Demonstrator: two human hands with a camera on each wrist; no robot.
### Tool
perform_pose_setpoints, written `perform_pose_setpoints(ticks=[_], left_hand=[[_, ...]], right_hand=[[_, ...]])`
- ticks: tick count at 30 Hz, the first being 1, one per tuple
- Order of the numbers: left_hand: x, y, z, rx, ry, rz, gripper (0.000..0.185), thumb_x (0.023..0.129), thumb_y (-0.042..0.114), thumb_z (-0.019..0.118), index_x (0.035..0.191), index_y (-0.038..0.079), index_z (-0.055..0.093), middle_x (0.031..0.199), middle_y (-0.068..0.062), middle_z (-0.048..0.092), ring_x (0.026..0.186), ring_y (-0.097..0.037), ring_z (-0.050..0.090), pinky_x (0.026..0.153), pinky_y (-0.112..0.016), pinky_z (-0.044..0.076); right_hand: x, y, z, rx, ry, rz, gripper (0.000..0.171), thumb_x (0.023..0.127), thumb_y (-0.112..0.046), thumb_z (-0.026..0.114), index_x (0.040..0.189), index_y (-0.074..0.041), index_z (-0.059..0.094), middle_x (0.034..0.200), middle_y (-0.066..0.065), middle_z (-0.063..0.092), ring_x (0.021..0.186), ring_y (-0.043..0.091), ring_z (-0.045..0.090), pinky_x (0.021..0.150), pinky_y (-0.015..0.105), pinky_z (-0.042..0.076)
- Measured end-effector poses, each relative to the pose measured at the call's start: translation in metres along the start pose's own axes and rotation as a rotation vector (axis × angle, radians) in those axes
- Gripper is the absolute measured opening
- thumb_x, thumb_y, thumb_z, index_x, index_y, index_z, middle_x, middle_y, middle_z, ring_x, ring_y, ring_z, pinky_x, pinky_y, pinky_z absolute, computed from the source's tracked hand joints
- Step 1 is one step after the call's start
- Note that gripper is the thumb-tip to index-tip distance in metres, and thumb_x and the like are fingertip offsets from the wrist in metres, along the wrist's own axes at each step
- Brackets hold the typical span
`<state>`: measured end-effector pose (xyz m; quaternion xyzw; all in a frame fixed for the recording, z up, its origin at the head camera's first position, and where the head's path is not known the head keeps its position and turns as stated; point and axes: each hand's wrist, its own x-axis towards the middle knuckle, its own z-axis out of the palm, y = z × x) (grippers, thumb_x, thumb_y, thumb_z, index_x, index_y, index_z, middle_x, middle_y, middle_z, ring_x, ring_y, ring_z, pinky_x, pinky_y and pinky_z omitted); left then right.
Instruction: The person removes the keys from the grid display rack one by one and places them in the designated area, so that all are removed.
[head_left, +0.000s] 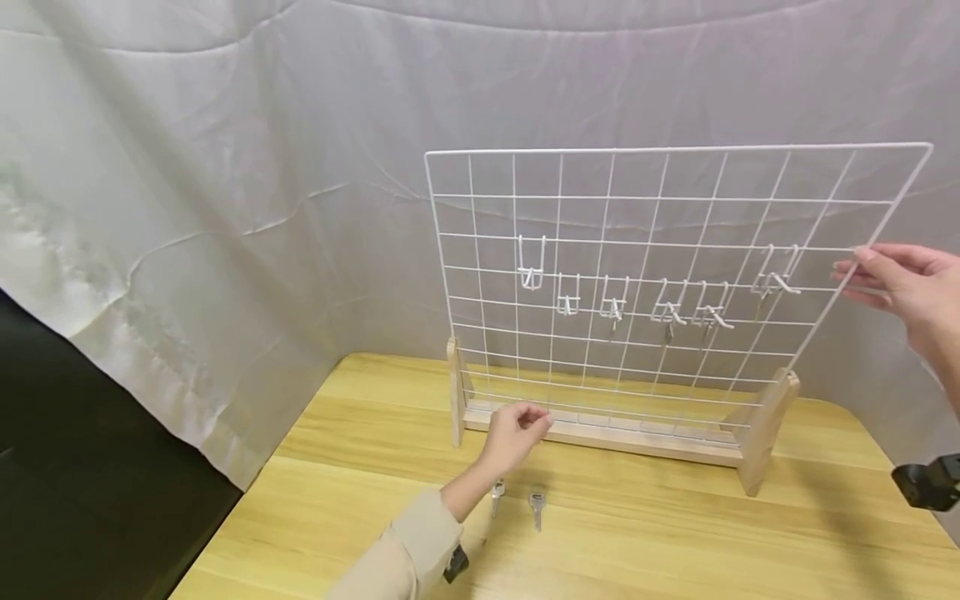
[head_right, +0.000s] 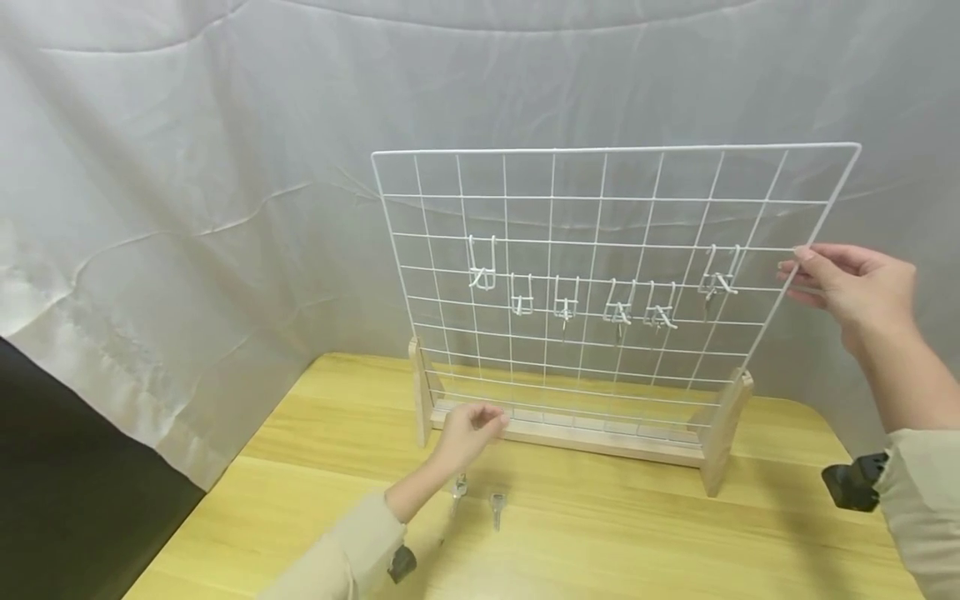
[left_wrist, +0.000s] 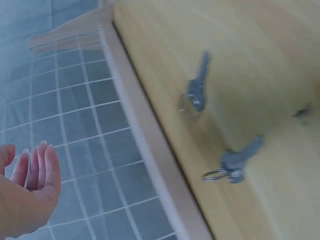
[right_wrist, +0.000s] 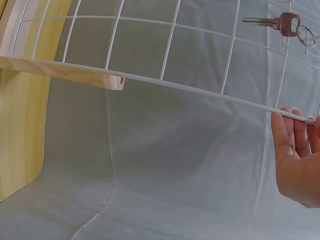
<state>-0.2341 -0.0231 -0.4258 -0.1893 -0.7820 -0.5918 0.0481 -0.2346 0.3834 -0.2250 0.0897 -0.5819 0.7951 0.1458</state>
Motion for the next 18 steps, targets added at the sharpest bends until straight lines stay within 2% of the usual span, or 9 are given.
perform_pose_setpoints(ticks=[7,12,18], left_hand=[[0.021,0.026,0.002,-0.038,0.03,0.015,0.02,0.087,0.017,0.065,0.093,-0.003,0.066,0.084,-0.018,0.067,0.07,-0.025,0.063,0.057,-0.011,0.05],[0.033,0.043,0.005,-0.042,0.036,0.062,0.021,0.085,0.02,0.067,0.094,0.001,0.066,0.086,-0.016,0.068,0.071,-0.012,0.059,0.063,-0.012,0.05],[0.045,0.061,0.011,-0.031,0.037,0.105,0.022,0.086,0.021,0.066,0.097,0.001,0.066,0.09,-0.013,0.069,0.076,-0.009,0.062,0.071,-0.013,0.052]], right_hand=[[0.002,0.001,0.0,0.016,0.002,-0.03,0.02,0.09,0.002,0.053,0.082,-0.005,0.07,0.067,0.005,0.072,0.061,0.013,0.069,0.053,0.021,0.057],[0.001,0.003,0.001,-0.008,0.015,-0.037,0.017,0.089,-0.001,0.056,0.081,-0.006,0.07,0.067,0.004,0.072,0.061,0.011,0.069,0.054,0.02,0.057],[0.0,0.003,0.0,-0.017,0.008,-0.059,0.017,0.089,0.0,0.056,0.081,-0.006,0.07,0.067,0.003,0.072,0.062,0.011,0.069,0.053,0.019,0.057]])
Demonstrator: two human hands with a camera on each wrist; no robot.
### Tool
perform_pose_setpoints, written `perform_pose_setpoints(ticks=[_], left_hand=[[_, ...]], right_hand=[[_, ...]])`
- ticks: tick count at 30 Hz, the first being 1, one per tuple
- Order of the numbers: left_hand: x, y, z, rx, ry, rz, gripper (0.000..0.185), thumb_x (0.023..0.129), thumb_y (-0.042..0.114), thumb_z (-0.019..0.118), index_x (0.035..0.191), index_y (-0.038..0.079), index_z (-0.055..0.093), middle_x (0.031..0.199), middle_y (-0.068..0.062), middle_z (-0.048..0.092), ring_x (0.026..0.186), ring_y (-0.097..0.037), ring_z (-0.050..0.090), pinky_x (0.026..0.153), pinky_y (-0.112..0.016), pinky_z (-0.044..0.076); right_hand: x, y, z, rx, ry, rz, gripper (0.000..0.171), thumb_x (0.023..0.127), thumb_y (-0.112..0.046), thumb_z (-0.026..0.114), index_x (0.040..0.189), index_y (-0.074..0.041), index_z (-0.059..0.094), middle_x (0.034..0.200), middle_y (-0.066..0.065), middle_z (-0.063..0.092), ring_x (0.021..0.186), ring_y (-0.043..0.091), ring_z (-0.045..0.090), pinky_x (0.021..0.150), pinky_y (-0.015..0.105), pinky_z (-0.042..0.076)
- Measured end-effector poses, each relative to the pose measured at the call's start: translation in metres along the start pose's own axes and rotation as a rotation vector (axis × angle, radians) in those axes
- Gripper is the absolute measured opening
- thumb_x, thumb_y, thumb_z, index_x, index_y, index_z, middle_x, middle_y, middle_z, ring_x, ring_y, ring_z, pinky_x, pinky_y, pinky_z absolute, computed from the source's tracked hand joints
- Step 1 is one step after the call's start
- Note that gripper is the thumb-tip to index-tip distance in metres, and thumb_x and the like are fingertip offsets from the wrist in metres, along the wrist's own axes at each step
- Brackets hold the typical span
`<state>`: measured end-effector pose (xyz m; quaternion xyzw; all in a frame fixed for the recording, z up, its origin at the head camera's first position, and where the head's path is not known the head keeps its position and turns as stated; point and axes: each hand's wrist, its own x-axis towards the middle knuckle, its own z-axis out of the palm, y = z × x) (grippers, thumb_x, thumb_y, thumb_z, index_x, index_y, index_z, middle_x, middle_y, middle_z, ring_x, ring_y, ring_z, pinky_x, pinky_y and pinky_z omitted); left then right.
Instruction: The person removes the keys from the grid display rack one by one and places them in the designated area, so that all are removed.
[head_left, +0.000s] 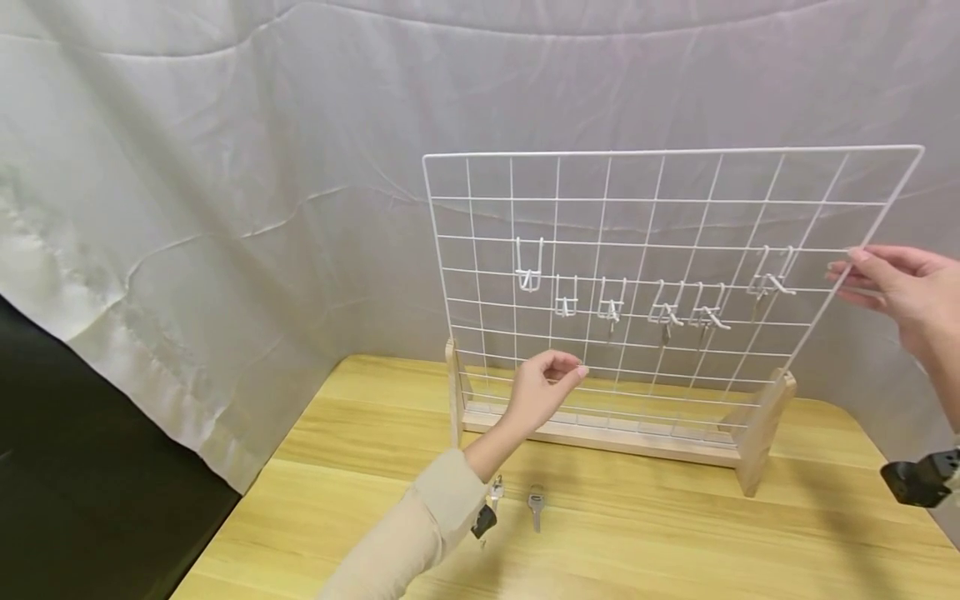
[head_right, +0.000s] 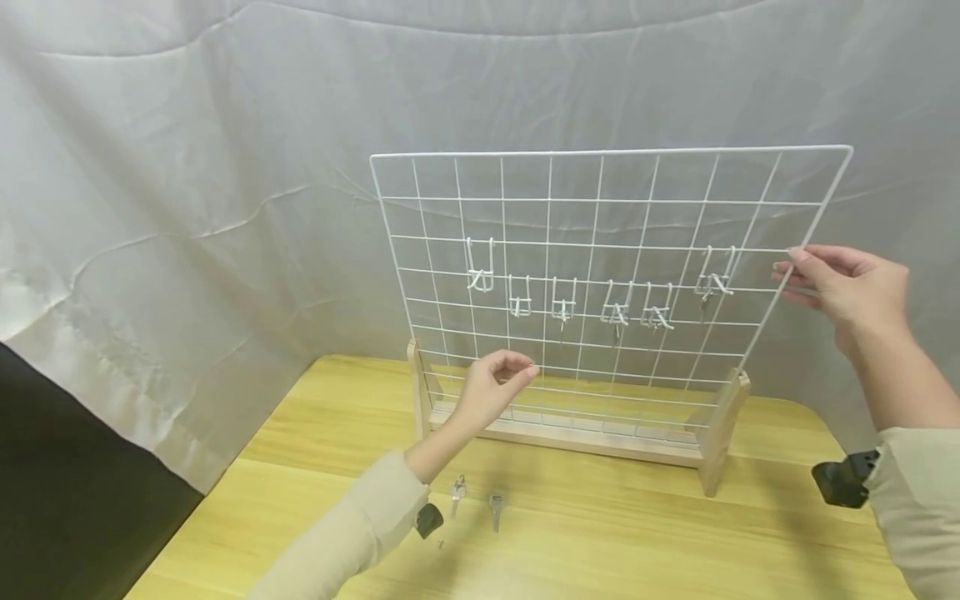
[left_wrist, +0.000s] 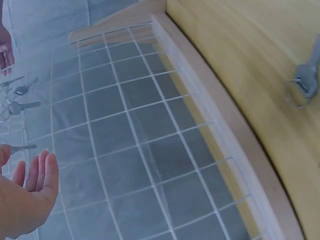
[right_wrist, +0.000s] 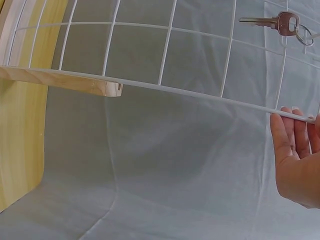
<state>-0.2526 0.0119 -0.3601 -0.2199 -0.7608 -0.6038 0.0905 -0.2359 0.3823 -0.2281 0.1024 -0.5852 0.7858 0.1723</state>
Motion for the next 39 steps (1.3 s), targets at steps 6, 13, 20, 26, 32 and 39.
perform_pose_setpoints(ticks=[6,13,20,26,32,39], left_hand=[[0.01,0.013,0.007,-0.026,0.027,0.011,0.025,0.085,0.018,0.066,0.101,0.0,0.063,0.094,-0.013,0.069,0.08,-0.011,0.064,0.074,-0.014,0.054],[0.017,0.022,0.017,-0.049,0.088,-0.023,0.03,0.083,0.017,0.068,0.105,-0.002,0.062,0.1,-0.016,0.068,0.09,-0.02,0.067,0.079,-0.014,0.054],[0.024,0.028,0.025,-0.032,0.097,-0.018,0.033,0.083,0.017,0.069,0.109,-0.001,0.061,0.106,-0.017,0.068,0.096,-0.022,0.067,0.08,-0.014,0.054],[0.031,0.033,0.034,-0.042,0.121,0.021,0.034,0.082,0.014,0.07,0.109,-0.003,0.062,0.105,-0.018,0.068,0.095,-0.024,0.067,0.078,-0.012,0.053],[0.034,0.039,0.04,-0.06,0.16,0.037,0.029,0.081,0.01,0.07,0.105,-0.004,0.063,0.102,-0.017,0.069,0.091,-0.023,0.068,0.076,-0.011,0.053],[0.038,0.042,0.043,-0.08,0.201,0.026,0.019,0.081,0.004,0.068,0.099,-0.004,0.065,0.097,-0.018,0.07,0.084,-0.022,0.069,0.072,-0.009,0.053]], right_hand=[[0.001,0.002,-0.002,0.015,-0.005,-0.015,0.018,0.089,0.001,0.055,0.083,-0.005,0.07,0.069,0.004,0.072,0.062,0.011,0.07,0.054,0.02,0.057],[0.002,0.007,-0.003,0.101,-0.021,-0.028,0.02,0.089,0.006,0.051,0.085,0.0,0.07,0.07,0.009,0.072,0.063,0.015,0.07,0.056,0.022,0.058],[0.003,0.01,-0.003,0.156,-0.032,-0.077,0.019,0.088,0.01,0.051,0.085,0.004,0.068,0.071,0.012,0.072,0.064,0.018,0.07,0.059,0.023,0.058],[0.004,0.011,-0.002,0.164,-0.042,-0.087,0.021,0.088,0.012,0.049,0.085,0.005,0.069,0.071,0.013,0.072,0.064,0.019,0.071,0.06,0.023,0.058],[0.003,0.009,-0.003,0.104,-0.017,-0.05,0.016,0.087,0.007,0.054,0.086,0.002,0.07,0.071,0.011,0.072,0.063,0.018,0.07,0.059,0.022,0.058],[0.002,0.006,-0.002,0.077,-0.001,-0.034,0.018,0.088,0.005,0.054,0.084,0.0,0.07,0.069,0.009,0.072,0.063,0.016,0.07,0.058,0.021,0.058]])
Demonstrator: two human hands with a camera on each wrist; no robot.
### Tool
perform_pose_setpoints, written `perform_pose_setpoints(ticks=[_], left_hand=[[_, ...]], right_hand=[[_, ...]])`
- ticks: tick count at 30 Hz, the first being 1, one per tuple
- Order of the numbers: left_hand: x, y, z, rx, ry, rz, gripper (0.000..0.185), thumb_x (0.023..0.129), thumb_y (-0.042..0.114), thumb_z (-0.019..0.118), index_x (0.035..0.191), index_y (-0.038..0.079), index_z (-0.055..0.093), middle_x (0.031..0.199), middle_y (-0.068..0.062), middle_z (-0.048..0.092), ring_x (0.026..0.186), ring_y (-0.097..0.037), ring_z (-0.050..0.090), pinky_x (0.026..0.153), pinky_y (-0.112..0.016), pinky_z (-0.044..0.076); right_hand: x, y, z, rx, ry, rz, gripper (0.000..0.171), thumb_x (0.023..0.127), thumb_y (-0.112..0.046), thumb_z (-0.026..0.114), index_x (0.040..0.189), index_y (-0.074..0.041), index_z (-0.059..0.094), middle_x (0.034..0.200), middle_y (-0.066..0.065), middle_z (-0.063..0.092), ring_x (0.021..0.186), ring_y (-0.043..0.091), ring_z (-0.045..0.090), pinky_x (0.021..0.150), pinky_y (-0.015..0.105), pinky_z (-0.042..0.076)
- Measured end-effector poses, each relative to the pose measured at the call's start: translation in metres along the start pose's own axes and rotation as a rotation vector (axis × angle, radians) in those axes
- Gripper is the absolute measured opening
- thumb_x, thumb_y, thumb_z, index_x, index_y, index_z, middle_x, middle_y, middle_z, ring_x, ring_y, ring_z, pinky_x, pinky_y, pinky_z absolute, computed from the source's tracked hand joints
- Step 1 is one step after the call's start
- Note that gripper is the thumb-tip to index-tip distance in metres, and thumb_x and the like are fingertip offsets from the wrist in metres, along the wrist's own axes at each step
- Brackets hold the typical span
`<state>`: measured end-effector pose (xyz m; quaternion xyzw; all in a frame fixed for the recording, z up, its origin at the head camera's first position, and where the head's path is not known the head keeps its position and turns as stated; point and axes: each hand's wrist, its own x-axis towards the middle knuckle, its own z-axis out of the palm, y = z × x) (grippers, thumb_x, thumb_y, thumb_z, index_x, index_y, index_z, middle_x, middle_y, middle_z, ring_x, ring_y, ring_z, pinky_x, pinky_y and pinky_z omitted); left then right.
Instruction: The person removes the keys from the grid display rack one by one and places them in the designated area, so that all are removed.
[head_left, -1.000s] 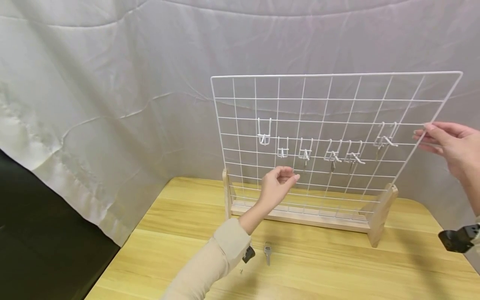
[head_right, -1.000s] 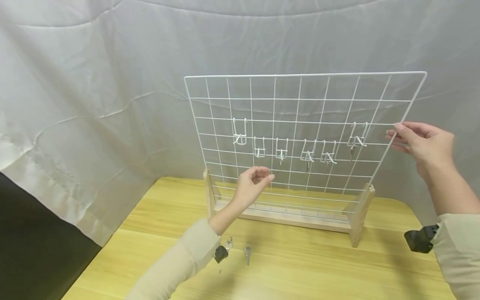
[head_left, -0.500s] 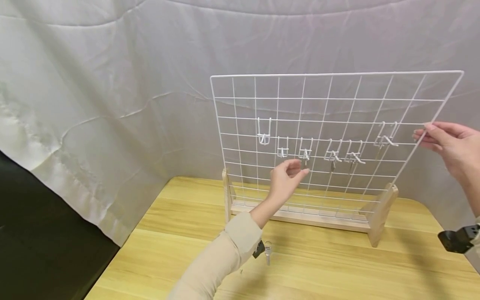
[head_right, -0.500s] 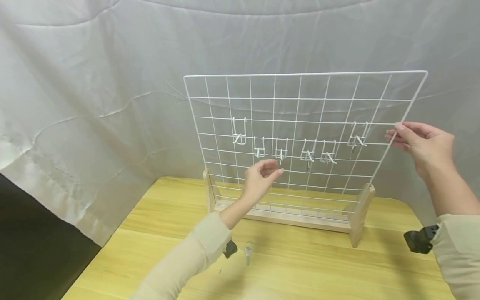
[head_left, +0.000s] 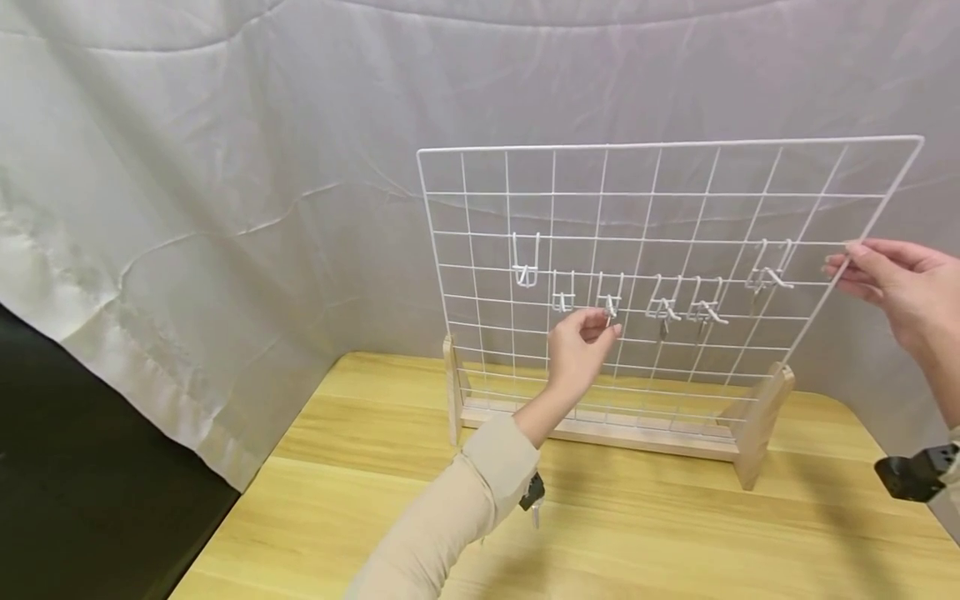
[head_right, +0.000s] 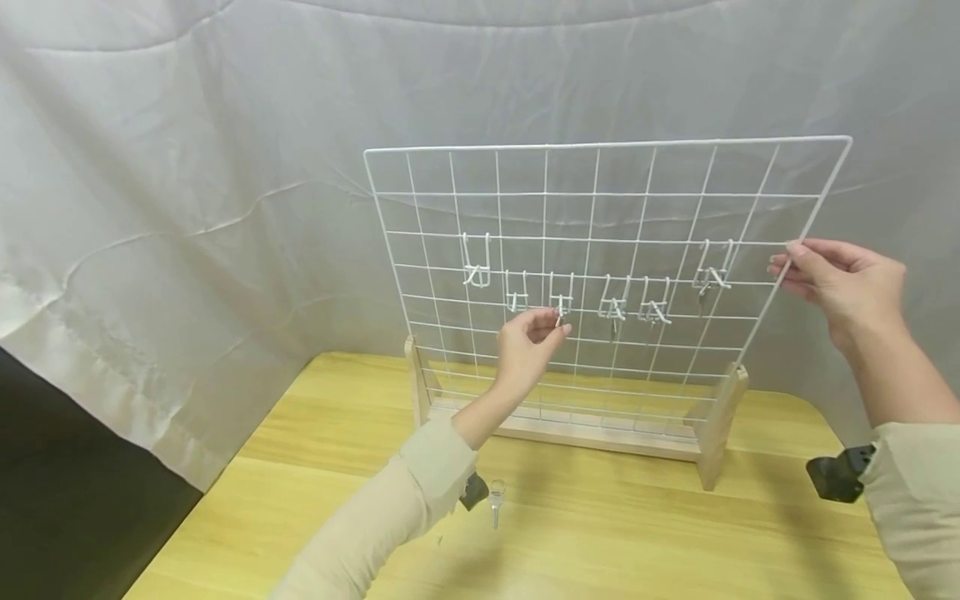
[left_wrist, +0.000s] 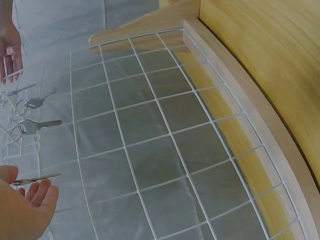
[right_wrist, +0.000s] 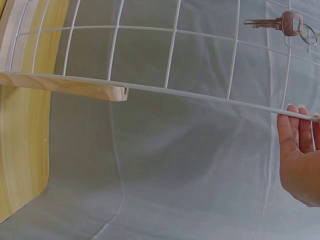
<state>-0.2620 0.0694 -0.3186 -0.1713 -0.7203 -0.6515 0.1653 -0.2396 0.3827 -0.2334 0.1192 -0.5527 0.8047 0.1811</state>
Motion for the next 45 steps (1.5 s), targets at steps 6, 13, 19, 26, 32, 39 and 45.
perform_pose_setpoints(ticks=[6,13,19,26,32,39,45], left_hand=[[0.0,-0.001,-0.001,0.021,0.029,0.014,0.013,0.081,0.002,0.066,0.092,-0.004,0.066,0.09,-0.016,0.071,0.074,-0.019,0.068,0.064,-0.009,0.052],[-0.001,-0.001,-0.005,-0.021,0.011,-0.001,0.013,0.082,0.002,0.065,0.093,-0.006,0.066,0.089,-0.018,0.071,0.075,-0.022,0.07,0.066,-0.012,0.055],[-0.003,0.0,-0.01,-0.031,-0.016,-0.061,0.013,0.082,0.006,0.067,0.092,-0.003,0.069,0.087,-0.016,0.072,0.074,-0.019,0.071,0.061,-0.012,0.054],[-0.006,0.002,-0.017,-0.042,-0.06,-0.088,0.015,0.083,0.008,0.067,0.093,-0.003,0.069,0.088,-0.017,0.071,0.075,-0.022,0.071,0.056,-0.012,0.053],[-0.006,0.005,-0.021,-0.038,-0.076,-0.105,0.016,0.083,0.008,0.067,0.093,-0.004,0.07,0.088,-0.017,0.071,0.076,-0.025,0.071,0.061,-0.017,0.057],[-0.006,0.008,-0.024,-0.09,-0.105,-0.156,0.019,0.085,0.009,0.066,0.096,-0.005,0.069,0.091,-0.02,0.07,0.077,-0.029,0.071,0.067,-0.026,0.059],[-0.005,0.013,-0.027,-0.21,-0.123,-0.194,0.019,0.085,0.004,0.064,0.096,-0.01,0.067,0.094,-0.026,0.068,0.083,-0.039,0.068,0.069,-0.027,0.059]], right_hand=[[-0.001,-0.001,0.001,-0.015,0.005,0.026,0.018,0.089,0.004,0.054,0.084,-0.003,0.07,0.069,0.007,0.072,0.063,0.014,0.07,0.058,0.019,0.057],[0.002,0.002,-0.001,-0.018,0.014,0.021,0.012,0.086,0.003,0.058,0.085,-0.002,0.07,0.07,0.007,0.072,0.064,0.014,0.07,0.059,0.02,0.058],[0.002,0.002,-0.003,-0.046,0.03,0.034,0.008,0.084,-0.001,0.062,0.086,-0.004,0.069,0.07,0.005,0.073,0.064,0.012,0.07,0.059,0.019,0.057],[-0.001,0.002,-0.001,-0.034,0.027,0.035,0.015,0.087,0.002,0.057,0.083,-0.005,0.07,0.069,0.005,0.072,0.063,0.012,0.07,0.058,0.018,0.057],[-0.002,0.002,0.002,-0.013,0.025,0.015,0.019,0.088,0.004,0.054,0.082,-0.004,0.071,0.068,0.006,0.072,0.062,0.012,0.07,0.057,0.018,0.057],[-0.002,0.002,0.001,-0.02,0.018,0.011,0.018,0.088,0.003,0.055,0.083,-0.005,0.07,0.068,0.005,0.072,0.062,0.012,0.07,0.057,0.017,0.057],[-0.001,0.003,-0.001,0.008,-0.004,-0.016,0.016,0.088,0.004,0.055,0.086,-0.003,0.069,0.07,0.006,0.073,0.063,0.013,0.07,0.057,0.019,0.057]])
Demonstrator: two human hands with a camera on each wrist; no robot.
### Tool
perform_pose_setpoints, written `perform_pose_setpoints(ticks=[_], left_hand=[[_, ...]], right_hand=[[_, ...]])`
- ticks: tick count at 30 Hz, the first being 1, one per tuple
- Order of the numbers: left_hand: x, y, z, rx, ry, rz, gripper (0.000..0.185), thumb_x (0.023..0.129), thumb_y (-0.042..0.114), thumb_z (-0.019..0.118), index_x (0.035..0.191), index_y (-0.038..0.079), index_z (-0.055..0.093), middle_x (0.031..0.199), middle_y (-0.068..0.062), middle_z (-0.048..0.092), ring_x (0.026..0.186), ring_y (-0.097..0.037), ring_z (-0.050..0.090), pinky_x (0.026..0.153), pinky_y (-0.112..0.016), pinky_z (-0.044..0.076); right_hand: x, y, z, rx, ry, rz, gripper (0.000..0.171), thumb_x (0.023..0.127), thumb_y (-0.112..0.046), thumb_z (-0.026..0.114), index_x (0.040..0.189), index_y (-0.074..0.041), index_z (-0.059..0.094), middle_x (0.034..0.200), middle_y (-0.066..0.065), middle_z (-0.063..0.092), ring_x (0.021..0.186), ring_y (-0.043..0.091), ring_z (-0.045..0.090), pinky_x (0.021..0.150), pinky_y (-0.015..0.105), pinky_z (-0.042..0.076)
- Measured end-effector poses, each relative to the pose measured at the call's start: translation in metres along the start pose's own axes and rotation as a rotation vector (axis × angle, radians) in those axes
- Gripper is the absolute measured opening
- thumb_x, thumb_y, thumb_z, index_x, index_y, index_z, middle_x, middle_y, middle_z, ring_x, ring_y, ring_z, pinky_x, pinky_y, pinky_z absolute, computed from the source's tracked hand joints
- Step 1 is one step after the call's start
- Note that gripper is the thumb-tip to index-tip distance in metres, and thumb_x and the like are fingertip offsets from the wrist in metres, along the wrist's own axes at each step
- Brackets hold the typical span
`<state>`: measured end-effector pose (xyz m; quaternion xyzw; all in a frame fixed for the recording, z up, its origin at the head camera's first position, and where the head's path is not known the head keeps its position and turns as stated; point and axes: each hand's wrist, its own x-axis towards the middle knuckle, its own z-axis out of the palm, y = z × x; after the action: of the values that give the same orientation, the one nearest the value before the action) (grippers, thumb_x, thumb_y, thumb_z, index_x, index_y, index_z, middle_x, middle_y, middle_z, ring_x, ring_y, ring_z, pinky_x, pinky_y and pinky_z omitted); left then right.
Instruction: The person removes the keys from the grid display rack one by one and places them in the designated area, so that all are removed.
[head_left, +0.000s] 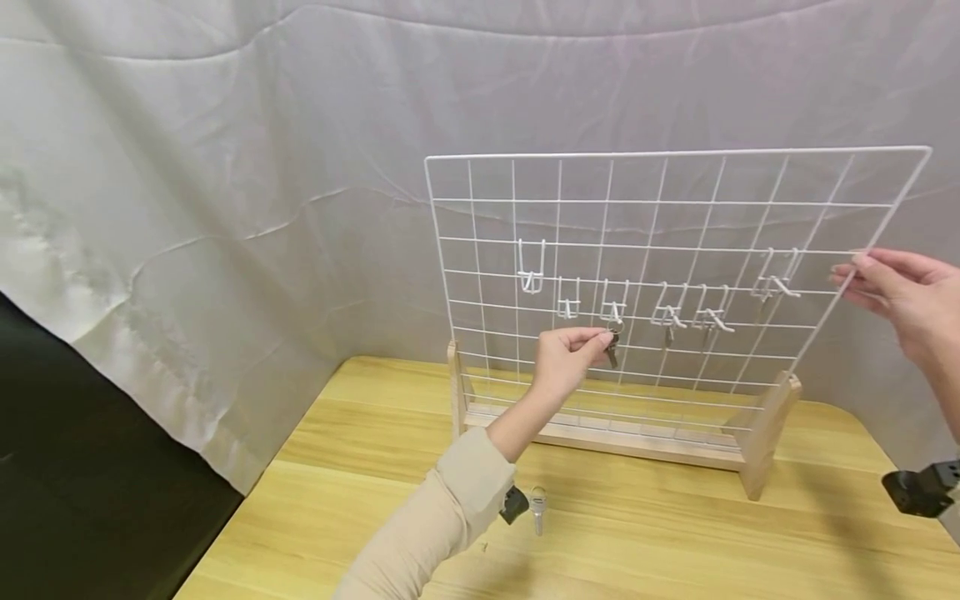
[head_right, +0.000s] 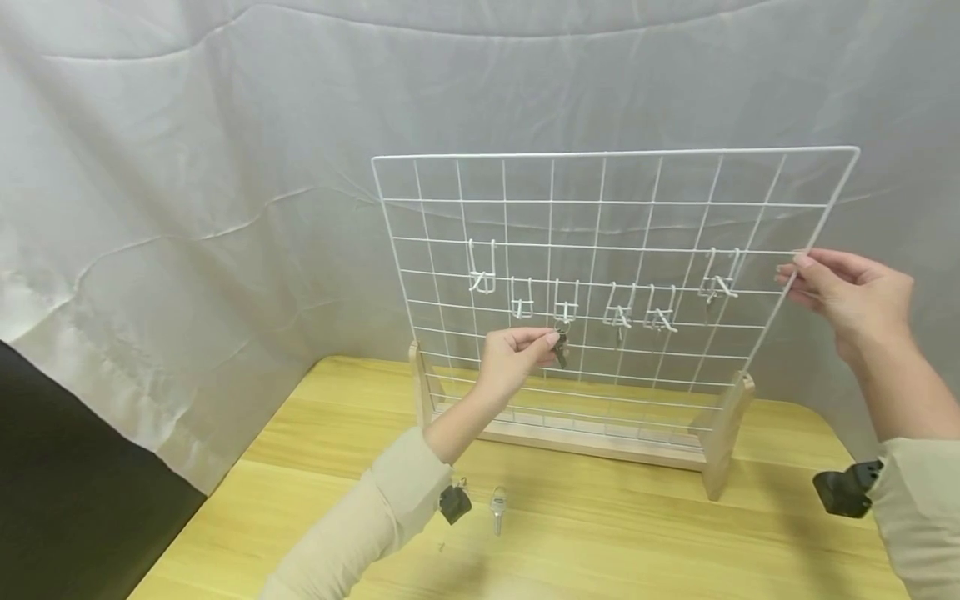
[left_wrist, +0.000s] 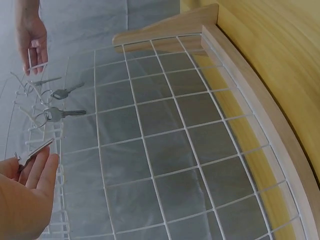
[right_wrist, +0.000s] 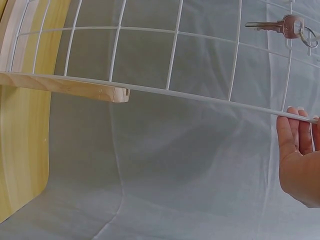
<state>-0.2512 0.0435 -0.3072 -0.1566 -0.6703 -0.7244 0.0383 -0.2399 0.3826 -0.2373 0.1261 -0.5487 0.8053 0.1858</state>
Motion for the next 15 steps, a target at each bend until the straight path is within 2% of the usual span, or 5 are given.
perform_pose_setpoints(ticks=[8,15], left_hand=[[-0.0036,0.0055,-0.0022,0.021,-0.028,-0.075,0.017,0.084,0.007,0.066,0.094,-0.006,0.069,0.089,-0.021,0.07,0.075,-0.027,0.071,0.067,-0.024,0.059],[-0.0089,0.003,-0.0031,0.047,-0.086,-0.113,0.018,0.085,0.01,0.065,0.095,-0.005,0.069,0.092,-0.019,0.07,0.076,-0.027,0.071,0.07,-0.024,0.058]], right_hand=[[0.0007,0.0,-0.0024,0.016,-0.031,0.008,0.019,0.089,0.006,0.052,0.087,-0.002,0.07,0.072,0.007,0.073,0.064,0.014,0.07,0.058,0.02,0.057],[0.0005,-0.0023,-0.0006,0.034,-0.046,0.023,0.022,0.091,0.006,0.05,0.087,-0.003,0.07,0.073,0.007,0.073,0.064,0.014,0.07,0.059,0.019,0.057]])
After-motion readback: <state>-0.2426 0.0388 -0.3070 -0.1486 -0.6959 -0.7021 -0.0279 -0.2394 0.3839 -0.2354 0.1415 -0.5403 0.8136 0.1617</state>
